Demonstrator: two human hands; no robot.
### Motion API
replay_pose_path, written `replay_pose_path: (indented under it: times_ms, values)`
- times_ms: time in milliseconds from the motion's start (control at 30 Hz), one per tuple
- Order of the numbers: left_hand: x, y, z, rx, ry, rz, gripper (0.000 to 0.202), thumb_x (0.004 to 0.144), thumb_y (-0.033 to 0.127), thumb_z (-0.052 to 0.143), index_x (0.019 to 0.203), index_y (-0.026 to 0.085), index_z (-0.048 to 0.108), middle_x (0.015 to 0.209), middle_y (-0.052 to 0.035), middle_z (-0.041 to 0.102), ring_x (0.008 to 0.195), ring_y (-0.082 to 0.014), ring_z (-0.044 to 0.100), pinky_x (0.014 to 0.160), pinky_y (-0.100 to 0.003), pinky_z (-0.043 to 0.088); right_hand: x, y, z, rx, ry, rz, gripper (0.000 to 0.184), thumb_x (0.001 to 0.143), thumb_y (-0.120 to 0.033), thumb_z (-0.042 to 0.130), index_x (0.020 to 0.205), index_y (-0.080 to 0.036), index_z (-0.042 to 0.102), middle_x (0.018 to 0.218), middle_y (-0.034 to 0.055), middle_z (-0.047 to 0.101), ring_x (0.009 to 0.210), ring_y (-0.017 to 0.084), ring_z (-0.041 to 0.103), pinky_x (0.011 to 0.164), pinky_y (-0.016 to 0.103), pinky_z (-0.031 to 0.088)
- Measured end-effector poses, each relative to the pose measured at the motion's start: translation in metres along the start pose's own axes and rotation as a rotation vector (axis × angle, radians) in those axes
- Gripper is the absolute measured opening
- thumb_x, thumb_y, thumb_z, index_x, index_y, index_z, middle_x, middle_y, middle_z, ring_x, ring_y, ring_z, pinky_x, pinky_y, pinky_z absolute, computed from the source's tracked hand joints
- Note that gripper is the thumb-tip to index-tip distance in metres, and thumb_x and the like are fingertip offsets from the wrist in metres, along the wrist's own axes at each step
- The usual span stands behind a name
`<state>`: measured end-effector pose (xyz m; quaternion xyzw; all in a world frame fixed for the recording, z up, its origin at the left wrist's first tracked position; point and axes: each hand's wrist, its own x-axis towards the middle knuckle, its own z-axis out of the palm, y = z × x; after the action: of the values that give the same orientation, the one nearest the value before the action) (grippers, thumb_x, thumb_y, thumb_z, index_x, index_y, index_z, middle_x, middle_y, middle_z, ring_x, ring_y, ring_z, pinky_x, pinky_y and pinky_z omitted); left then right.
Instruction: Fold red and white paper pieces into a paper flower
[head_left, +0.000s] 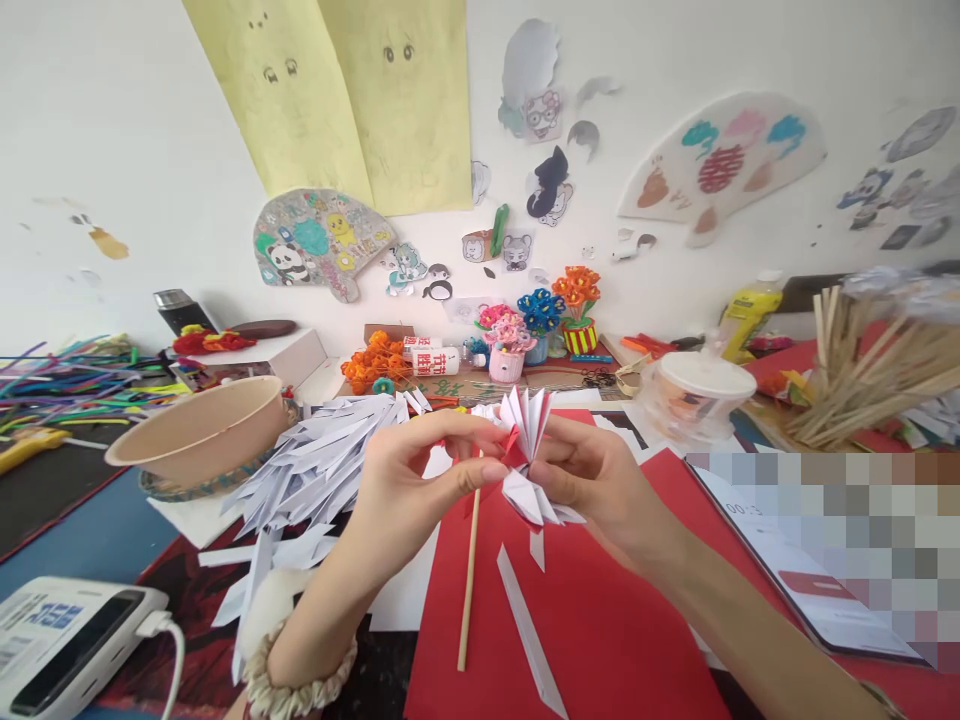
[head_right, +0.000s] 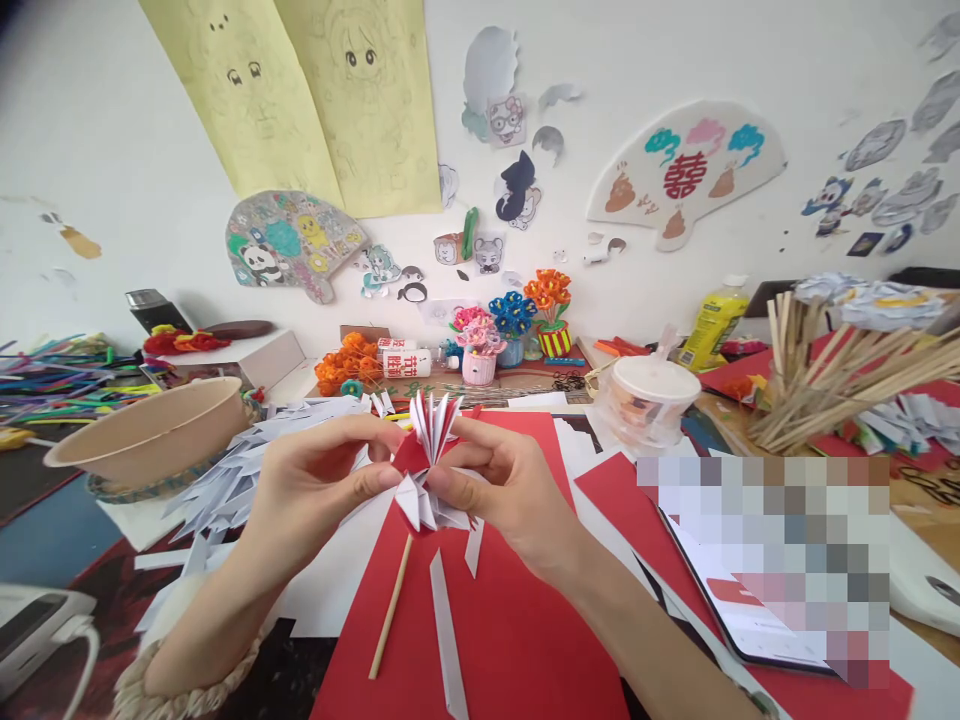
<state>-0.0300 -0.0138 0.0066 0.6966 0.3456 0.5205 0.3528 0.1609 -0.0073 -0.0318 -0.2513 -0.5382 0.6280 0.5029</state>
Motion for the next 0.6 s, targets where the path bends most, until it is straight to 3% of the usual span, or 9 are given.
replay_pose_path:
  times_ms: [200,300,433,500,600]
  values:
    - [-0.0014,0.0006,-0.0006,-0.063,-0.051,-0.059,0.006,0.078,0.026,0.081,0.081,0.026,0.075,0.079,-0.0002,0.070,0.067,-0.0146,0.052,0.062,-0.028,0.042,-0.0013,-0.0041,0.0018,0.004,-0.137,0.007,0.037,0.081,-0.040,0.080,0.107,-0.018,0.067,0.065,-0.0023,0.065,0.050,0.009,0.049,0.047,0.023,0.035]
    - [-0.0012,0.0005,-0.0009,-0.052,-0.078,-0.067,0.008,0.079,0.028,0.080,0.083,0.025,0.073,0.078,0.0001,0.066,0.067,-0.0145,0.051,0.063,-0.028,0.040,-0.0015,-0.0047,0.0020,0.063,-0.123,0.053,0.055,0.079,-0.039,0.081,0.125,-0.018,0.062,0.063,-0.0035,0.064,0.050,0.011,0.050,0.047,0.024,0.039]
    - [0.0007,0.0003,-0.0021,0.059,-0.012,0.032,0.020,0.081,0.031,0.078,0.099,0.029,0.072,0.087,-0.0002,0.062,0.075,-0.0161,0.049,0.070,-0.029,0.039,-0.0029,-0.0030,0.0002,0.239,-0.175,0.189,0.083,0.079,-0.032,0.080,0.149,-0.024,0.038,0.065,-0.0049,0.066,0.049,0.012,0.056,0.050,0.024,0.048]
    - [0.0015,0.0015,-0.0017,0.126,-0.011,0.100,0.031,0.082,0.032,0.078,0.112,0.030,0.070,0.102,-0.0021,0.063,0.087,-0.0179,0.051,0.077,-0.030,0.039,-0.0038,-0.0021,-0.0005,0.285,-0.274,0.247,0.082,0.080,-0.026,0.076,0.151,-0.028,0.035,0.063,-0.0050,0.067,0.046,0.011,0.055,0.047,0.022,0.044]
    - [0.0011,0.0043,0.0021,0.087,-0.117,0.061,0.011,0.088,0.032,0.070,0.098,0.026,0.072,0.103,-0.0037,0.066,0.097,-0.0203,0.056,0.084,-0.032,0.041,-0.0042,-0.0012,-0.0005,0.304,-0.326,0.282,0.065,0.084,-0.029,0.071,0.144,-0.029,0.047,0.057,-0.0047,0.064,0.042,0.010,0.049,0.043,0.021,0.038]
